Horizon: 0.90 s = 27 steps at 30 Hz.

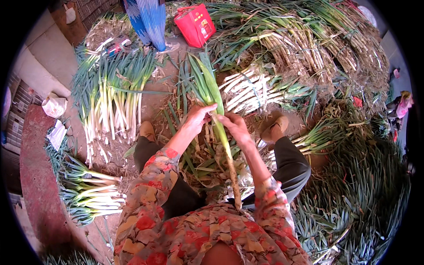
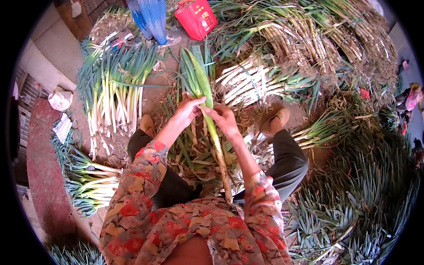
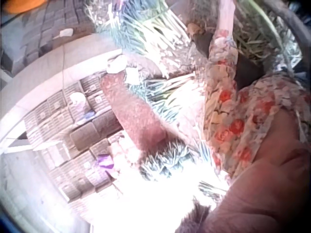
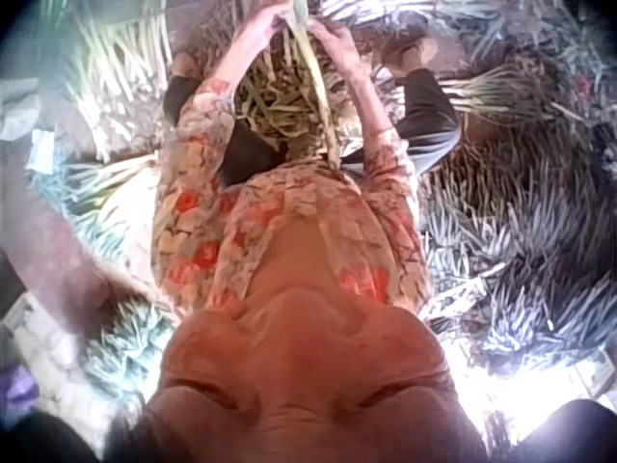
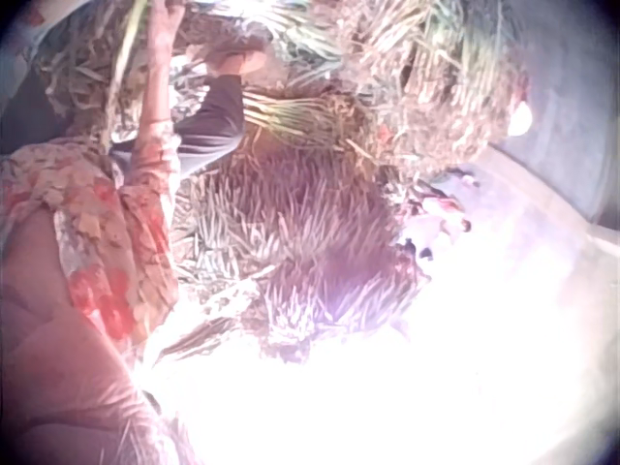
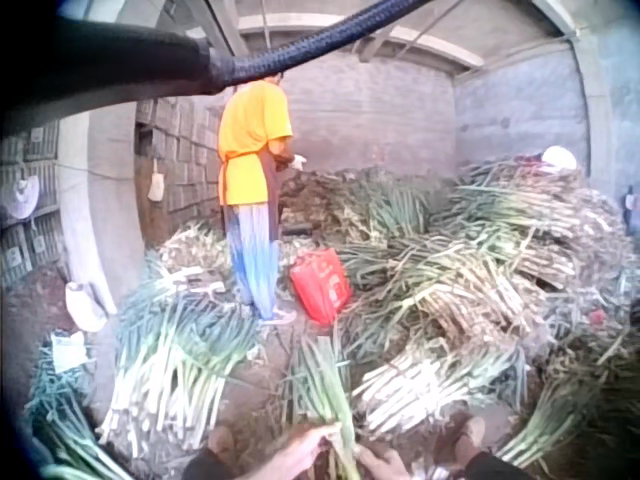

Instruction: The person sorts and cleans leeks by hand, removing outer layers and dead leaves, and then bundles them together using ties.

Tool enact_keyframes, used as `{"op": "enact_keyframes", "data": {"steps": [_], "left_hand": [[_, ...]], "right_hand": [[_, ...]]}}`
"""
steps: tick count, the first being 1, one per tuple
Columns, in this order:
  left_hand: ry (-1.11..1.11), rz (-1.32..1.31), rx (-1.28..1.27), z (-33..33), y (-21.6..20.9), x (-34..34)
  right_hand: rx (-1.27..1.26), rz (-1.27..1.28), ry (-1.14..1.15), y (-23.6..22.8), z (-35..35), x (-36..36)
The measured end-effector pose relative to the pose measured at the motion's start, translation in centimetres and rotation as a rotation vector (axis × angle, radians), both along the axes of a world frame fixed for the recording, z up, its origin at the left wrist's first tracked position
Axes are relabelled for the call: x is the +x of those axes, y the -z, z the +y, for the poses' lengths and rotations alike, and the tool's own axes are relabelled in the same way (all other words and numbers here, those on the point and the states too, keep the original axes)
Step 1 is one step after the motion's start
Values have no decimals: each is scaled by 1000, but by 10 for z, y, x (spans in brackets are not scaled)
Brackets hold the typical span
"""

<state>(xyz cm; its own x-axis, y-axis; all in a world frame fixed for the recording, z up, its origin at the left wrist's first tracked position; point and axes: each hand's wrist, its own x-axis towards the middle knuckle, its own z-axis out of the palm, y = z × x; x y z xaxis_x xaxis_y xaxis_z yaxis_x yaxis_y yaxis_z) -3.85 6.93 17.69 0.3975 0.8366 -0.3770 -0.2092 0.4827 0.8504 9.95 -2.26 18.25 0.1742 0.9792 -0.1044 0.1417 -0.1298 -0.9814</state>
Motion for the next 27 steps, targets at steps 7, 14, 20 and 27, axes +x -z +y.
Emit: {"op": "enact_keyframes", "data": {"steps": [7,14,20,27], "left_hand": [[-91,17,-42,9,-3,2],[-186,-265,-140,41,17,-31],[-290,-262,-314,54,65,-12],[-363,-174,-236,59,90,-44]], "right_hand": [[380,-368,318,25,5,-25],[-86,858,368,-106,-155,21],[754,1086,-17,-191,-324,104],[993,1259,1,-189,-329,119]]}}
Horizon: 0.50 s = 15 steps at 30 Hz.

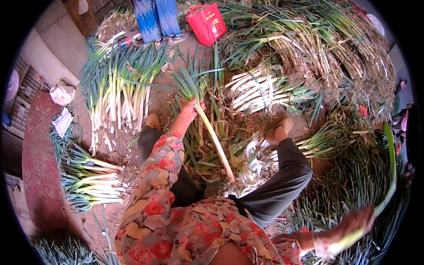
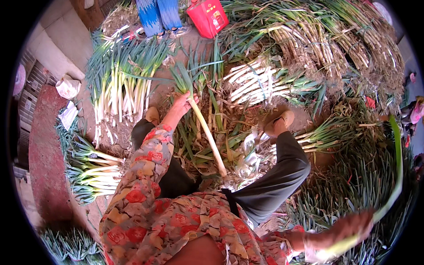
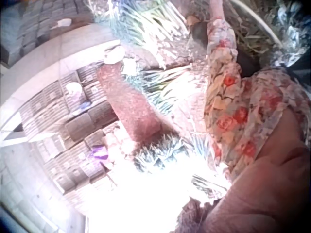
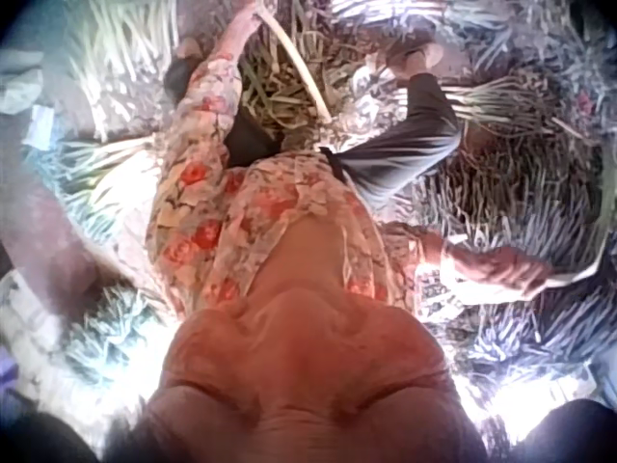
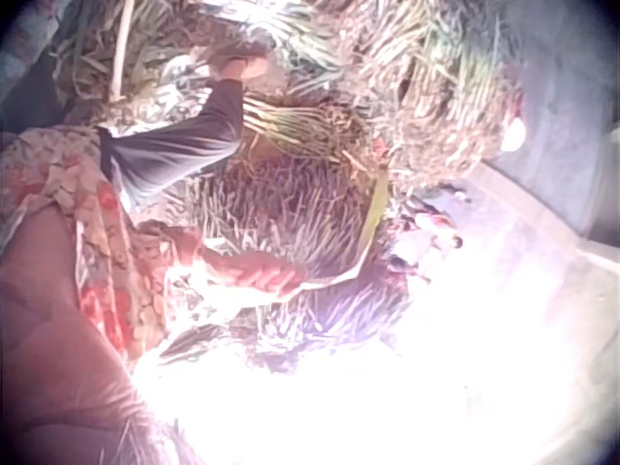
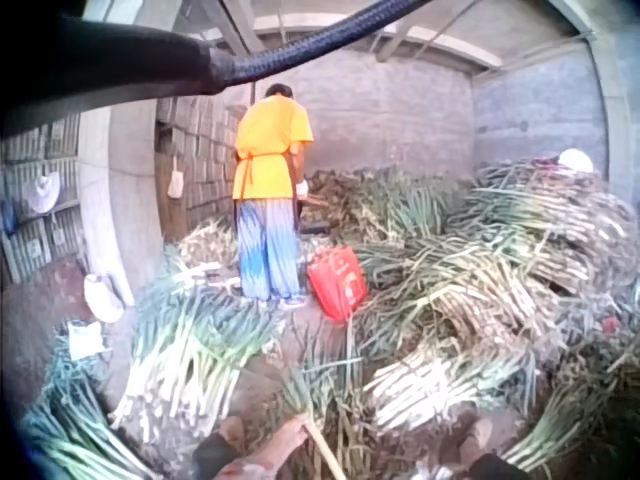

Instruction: The person sorts and cleans leeks by hand, removing outer layers and dead leaves, and then bundles them together using ties.

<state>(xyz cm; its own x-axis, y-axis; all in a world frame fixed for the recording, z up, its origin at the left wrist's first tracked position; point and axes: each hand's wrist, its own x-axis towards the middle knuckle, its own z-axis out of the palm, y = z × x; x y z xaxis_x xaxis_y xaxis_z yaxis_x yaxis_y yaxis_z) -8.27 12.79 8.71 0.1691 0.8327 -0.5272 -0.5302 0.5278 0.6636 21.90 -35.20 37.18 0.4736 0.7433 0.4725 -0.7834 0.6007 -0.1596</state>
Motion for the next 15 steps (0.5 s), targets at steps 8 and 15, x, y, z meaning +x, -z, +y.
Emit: {"op": "enact_keyframes", "data": {"steps": [8,15], "left_hand": [[148,-269,75,-39,-68,10],[329,-544,274,-53,-100,16]], "right_hand": [[-1277,-1874,259,245,174,-67],[-934,-831,-645,236,198,-163]]}}
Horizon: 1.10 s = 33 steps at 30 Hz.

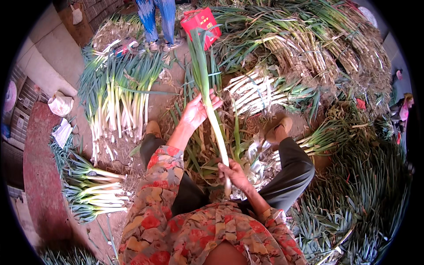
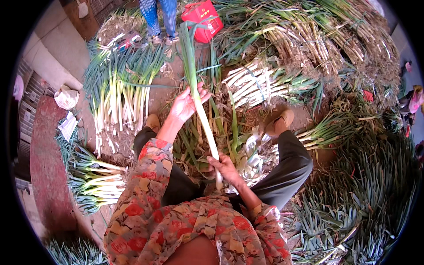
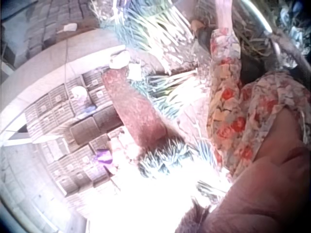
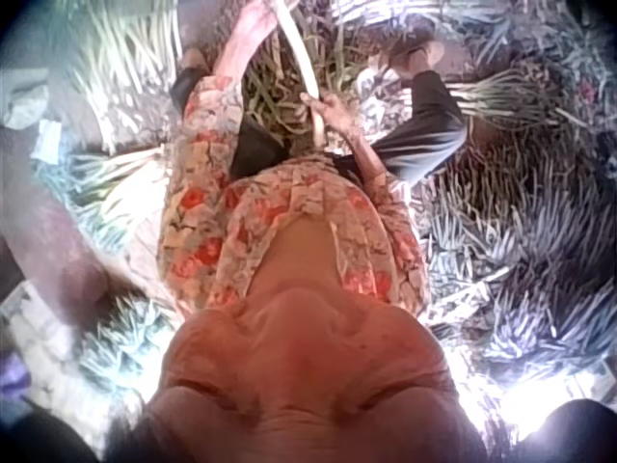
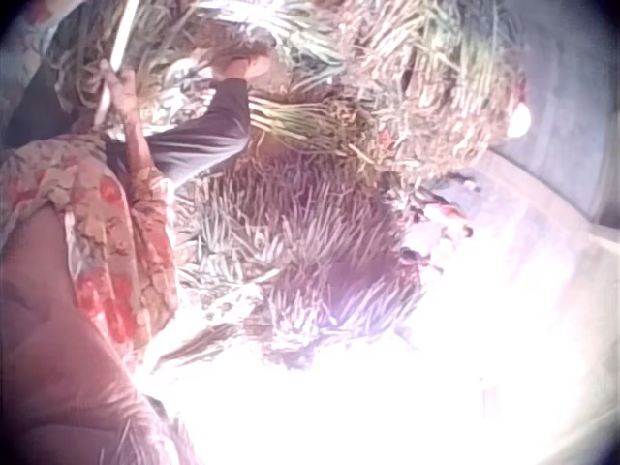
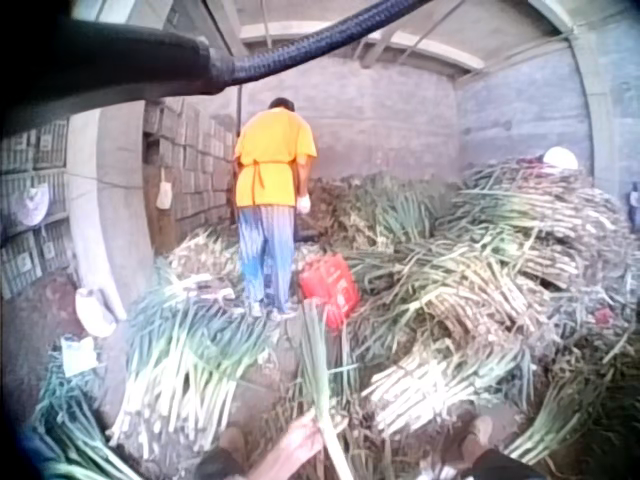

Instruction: The person sorts and cleans leeks by hand, removing outer layers and dead leaves, and then bundles them together using ties.

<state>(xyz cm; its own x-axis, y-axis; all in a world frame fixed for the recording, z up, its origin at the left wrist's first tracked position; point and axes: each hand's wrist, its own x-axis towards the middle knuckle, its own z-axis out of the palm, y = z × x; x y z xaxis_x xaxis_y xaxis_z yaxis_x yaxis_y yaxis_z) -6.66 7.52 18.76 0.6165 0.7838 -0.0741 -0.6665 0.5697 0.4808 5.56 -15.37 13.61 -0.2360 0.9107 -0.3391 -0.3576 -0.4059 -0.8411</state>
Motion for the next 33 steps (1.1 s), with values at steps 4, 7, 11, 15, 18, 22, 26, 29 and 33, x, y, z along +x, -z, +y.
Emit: {"op": "enact_keyframes", "data": {"steps": [4,7,11,15,18,22,26,29,33], "left_hand": [[-255,595,47,5,9,-29],[-125,575,100,-12,-8,-13],[-179,457,-275,0,25,-9],[-203,311,-368,1,36,-10],[-171,275,-347,-14,25,-1],[-160,358,-261,-31,22,5],[-206,463,-172,-35,23,3],[-238,526,-159,-38,23,6],[-205,543,-165,-42,16,14]], "right_hand": [[291,-1142,314,-8,-4,-22],[418,-1329,366,-23,-16,-23],[461,-1265,255,-36,-36,-38],[422,-1113,104,-49,-15,-25],[500,-1149,195,-59,31,-14],[510,-1560,148,-58,79,-25],[557,-1815,113,-33,87,-31],[552,-2301,-126,-23,84,-36],[654,-2049,196,-9,80,-23]]}}
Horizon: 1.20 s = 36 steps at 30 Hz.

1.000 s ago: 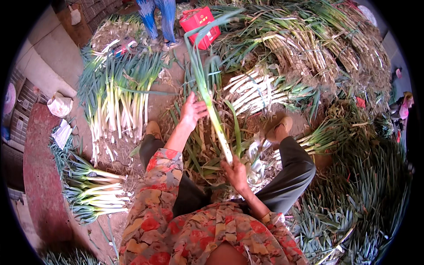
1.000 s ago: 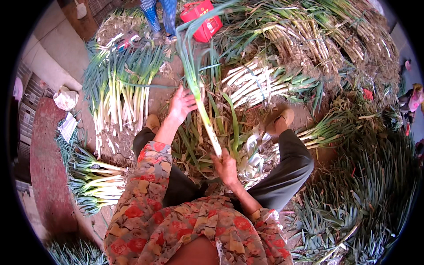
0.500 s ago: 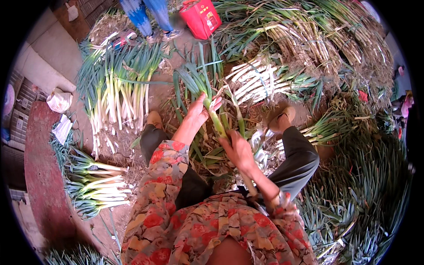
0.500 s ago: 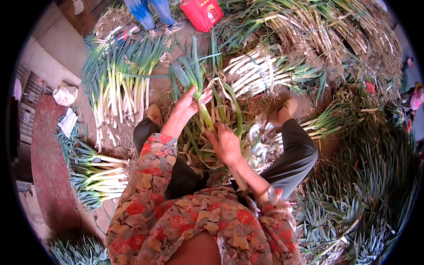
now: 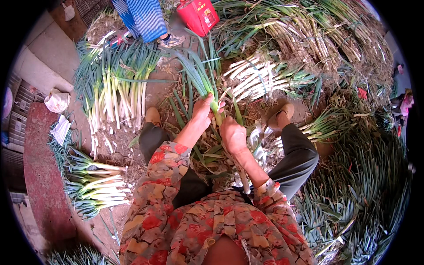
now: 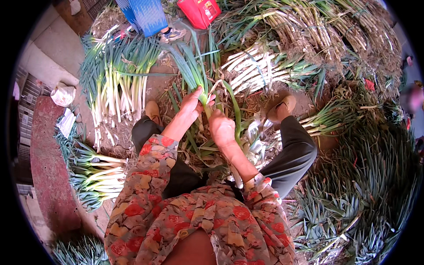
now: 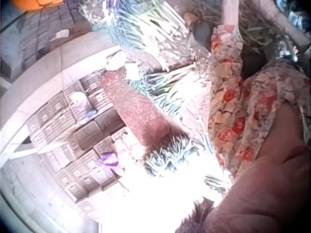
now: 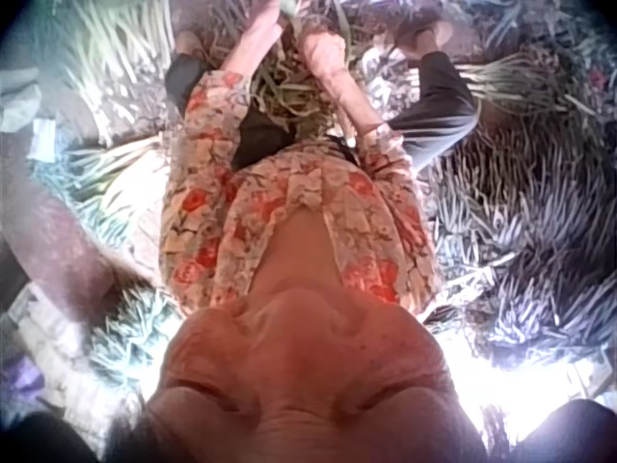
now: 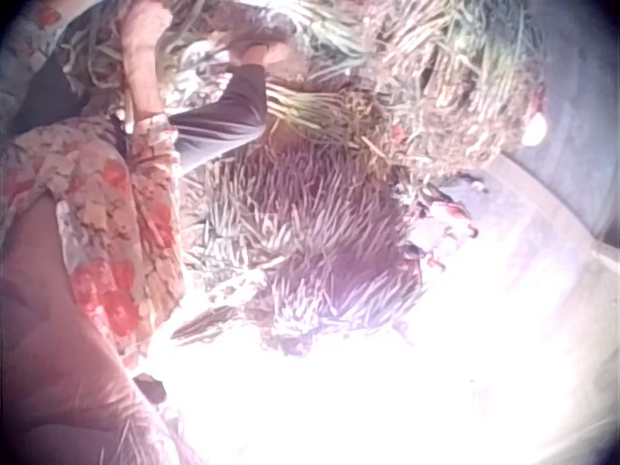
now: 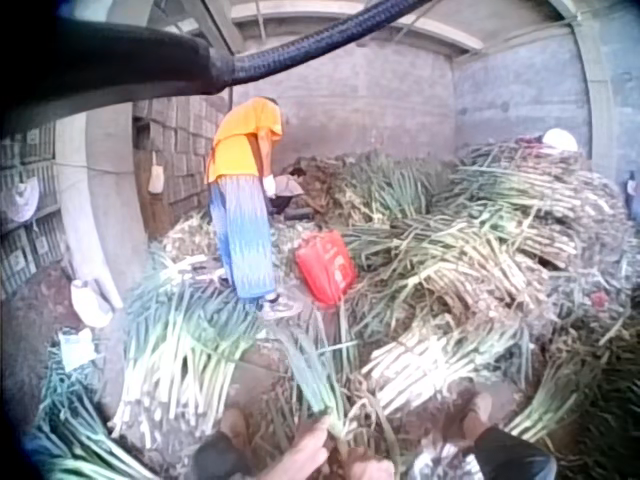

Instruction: The person sorts and cleans leeks by hand, removing outer layers and dead leaves, and then bundles them together using ties.

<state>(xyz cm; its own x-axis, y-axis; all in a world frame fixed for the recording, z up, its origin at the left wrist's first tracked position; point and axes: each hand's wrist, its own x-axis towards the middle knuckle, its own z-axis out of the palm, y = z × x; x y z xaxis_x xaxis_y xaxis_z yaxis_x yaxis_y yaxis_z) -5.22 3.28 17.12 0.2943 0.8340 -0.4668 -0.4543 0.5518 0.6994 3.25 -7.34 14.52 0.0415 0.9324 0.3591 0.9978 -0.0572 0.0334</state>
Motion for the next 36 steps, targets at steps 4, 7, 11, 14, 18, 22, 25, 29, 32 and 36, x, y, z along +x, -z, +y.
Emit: {"op": "enact_keyframes", "data": {"steps": [4,7,11,14,18,22,25,29,32,36], "left_hand": [[-23,-55,-32,2,-22,12],[-109,-119,-87,9,-17,12],[-263,-158,-159,53,18,9],[-251,-249,-144,87,32,-12],[-198,-308,-171,122,56,-62],[-273,-318,-57,143,58,-104],[-218,-192,-80,94,9,-25],[-77,-297,-11,51,-19,-22],[68,-149,74,20,-28,-12],[199,-74,41,-13,-17,10]], "right_hand": [[263,1559,153,1,-18,33],[330,2128,170,-22,-64,62],[94,1025,131,-73,-157,102],[-122,721,43,-95,-218,106],[-274,764,82,-116,-271,118],[9,740,252,-154,-303,145],[220,915,435,-121,-279,143],[-270,457,-36,-54,-164,117],[-16,268,-189,-68,-83,70],[197,389,-328,-94,-4,42]]}}
